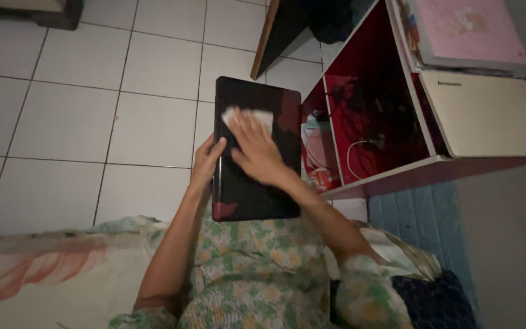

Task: The person sits on the floor and wipes a white laptop and a black laptop with a white cloth, then wipes the inside of a red cabinet and handles a bundle of cables.

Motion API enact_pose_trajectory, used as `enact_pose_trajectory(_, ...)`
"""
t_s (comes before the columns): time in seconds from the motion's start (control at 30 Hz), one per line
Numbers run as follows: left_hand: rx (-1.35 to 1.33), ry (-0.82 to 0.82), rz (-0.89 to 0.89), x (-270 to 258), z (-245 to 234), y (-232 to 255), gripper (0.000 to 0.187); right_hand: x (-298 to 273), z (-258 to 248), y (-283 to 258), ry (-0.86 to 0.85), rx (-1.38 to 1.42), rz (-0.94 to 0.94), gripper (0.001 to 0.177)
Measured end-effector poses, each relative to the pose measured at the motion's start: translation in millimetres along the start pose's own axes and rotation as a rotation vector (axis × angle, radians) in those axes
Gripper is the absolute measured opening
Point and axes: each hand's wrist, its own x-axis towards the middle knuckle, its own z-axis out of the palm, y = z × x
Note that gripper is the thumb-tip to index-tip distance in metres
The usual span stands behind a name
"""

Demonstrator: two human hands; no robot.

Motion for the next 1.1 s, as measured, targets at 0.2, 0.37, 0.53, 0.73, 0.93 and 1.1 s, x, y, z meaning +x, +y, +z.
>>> enact_pose_trajectory(0.2,-0.036,0.008,-0.014,9.4,-11.7,-22.1,0.059,106.4,-2.9,19.6,-0.046,-0.152,-0.027,0.060)
enact_pose_trajectory(0.37,-0.021,0.061,-0.069,0.0,-5.6,-12.3,0.060,106.8,-4.2,43.9,0.009,-0.052,0.001,0.062)
enact_pose_trajectory(0.53,-0.056,0.042,-0.083,-4.3,1.9,1.2,0.060,77.2,-15.4,98.6,-0.028,-0.011,0.295,0.067)
enact_pose_trajectory(0.73,-0.069,0.033,-0.125,-10.0,13.9,21.3,0.061,27.5,-29.4,135.6,-0.039,0.033,0.466,0.069)
enact_pose_trajectory(0.93,-0.047,0.065,-0.137,-17.5,23.5,37.0,0.061,-13.0,-18.8,114.3,-0.042,0.126,0.582,0.075)
enact_pose_trajectory(1.1,-0.105,0.142,-0.172,-21.2,25.8,44.5,0.059,-80.4,0.7,76.1,-0.021,0.196,0.429,0.071)
